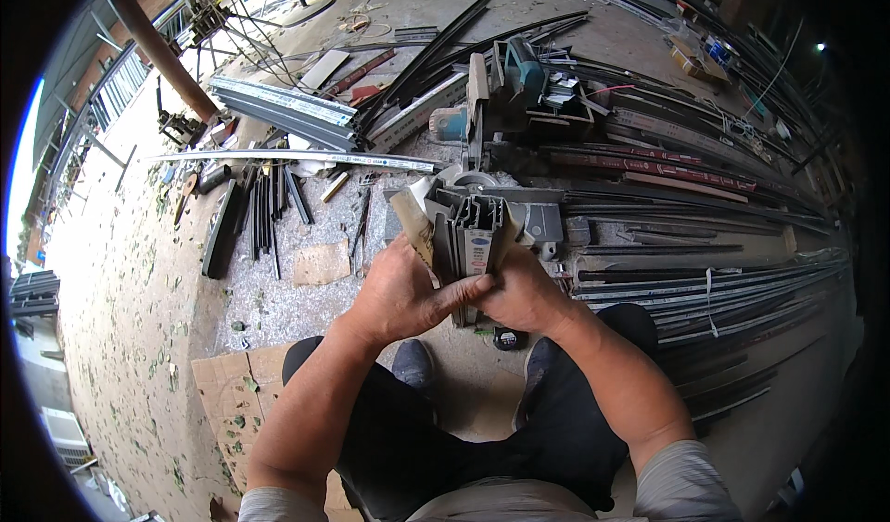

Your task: The person sits on the floor and sands the cut end of a short aluminum profile using a sanding block. They rotate the profile to sand multiple edges and then place it on a miter saw.

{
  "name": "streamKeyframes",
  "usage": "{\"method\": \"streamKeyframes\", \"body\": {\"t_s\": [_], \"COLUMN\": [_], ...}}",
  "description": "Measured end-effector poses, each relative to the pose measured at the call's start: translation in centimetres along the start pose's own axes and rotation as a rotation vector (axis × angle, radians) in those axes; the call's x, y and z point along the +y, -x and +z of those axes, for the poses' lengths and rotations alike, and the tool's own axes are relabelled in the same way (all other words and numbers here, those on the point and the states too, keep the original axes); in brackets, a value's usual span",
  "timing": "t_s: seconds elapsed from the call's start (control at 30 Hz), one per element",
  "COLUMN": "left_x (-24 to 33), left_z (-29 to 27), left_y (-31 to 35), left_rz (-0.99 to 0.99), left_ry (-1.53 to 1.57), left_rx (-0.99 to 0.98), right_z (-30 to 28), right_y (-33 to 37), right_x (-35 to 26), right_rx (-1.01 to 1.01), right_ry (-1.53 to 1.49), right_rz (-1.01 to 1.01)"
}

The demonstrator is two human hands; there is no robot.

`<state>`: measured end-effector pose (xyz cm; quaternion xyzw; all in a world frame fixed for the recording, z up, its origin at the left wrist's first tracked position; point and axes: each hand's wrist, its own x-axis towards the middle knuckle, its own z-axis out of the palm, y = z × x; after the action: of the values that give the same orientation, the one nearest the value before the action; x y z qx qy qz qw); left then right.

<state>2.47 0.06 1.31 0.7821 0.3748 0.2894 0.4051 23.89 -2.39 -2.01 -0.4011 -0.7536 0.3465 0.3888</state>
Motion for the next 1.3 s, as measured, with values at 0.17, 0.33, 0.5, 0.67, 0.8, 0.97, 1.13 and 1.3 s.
{"method": "streamKeyframes", "body": {"t_s": [0.17, 0.33, 0.5, 0.67, 0.8, 0.97, 1.13, 1.3], "left_x": [0.5, 0.8, 0.6, 0.0, -0.1, 0.1, -0.4, -0.5], "left_z": [0.3, 0.6, 0.7, 0.8, 1.0, 0.9, 1.0, 1.1], "left_y": [-0.1, -0.4, -0.4, -0.6, -0.6, -0.6, -0.7, -0.6], "left_rz": [-0.020, 0.041, 0.020, -0.025, -0.041, -0.004, -0.016, 0.012], "left_ry": [-0.064, -0.123, -0.235, -0.183, -0.205, -0.272, -0.216, -0.179], "left_rx": [0.003, 0.034, 0.017, -0.045, -0.043, -0.041, -0.042, -0.012], "right_z": [-0.1, -0.3, -0.5, -0.7, -0.6, -0.6, -0.7, -0.7], "right_y": [0.3, 0.1, 0.3, 0.4, 0.5, 0.8, 0.7, 0.6], "right_x": [0.0, -0.7, -0.5, -0.4, 0.0, 0.5, 0.3, -0.4], "right_rx": [-0.016, -0.039, -0.068, -0.078, -0.068, -0.088, -0.095, -0.093], "right_ry": [0.042, 0.029, 0.034, 0.079, 0.060, 0.051, 0.053, 0.079], "right_rz": [0.016, 0.105, 0.139, 0.106, 0.081, 0.110, 0.149, 0.198]}}
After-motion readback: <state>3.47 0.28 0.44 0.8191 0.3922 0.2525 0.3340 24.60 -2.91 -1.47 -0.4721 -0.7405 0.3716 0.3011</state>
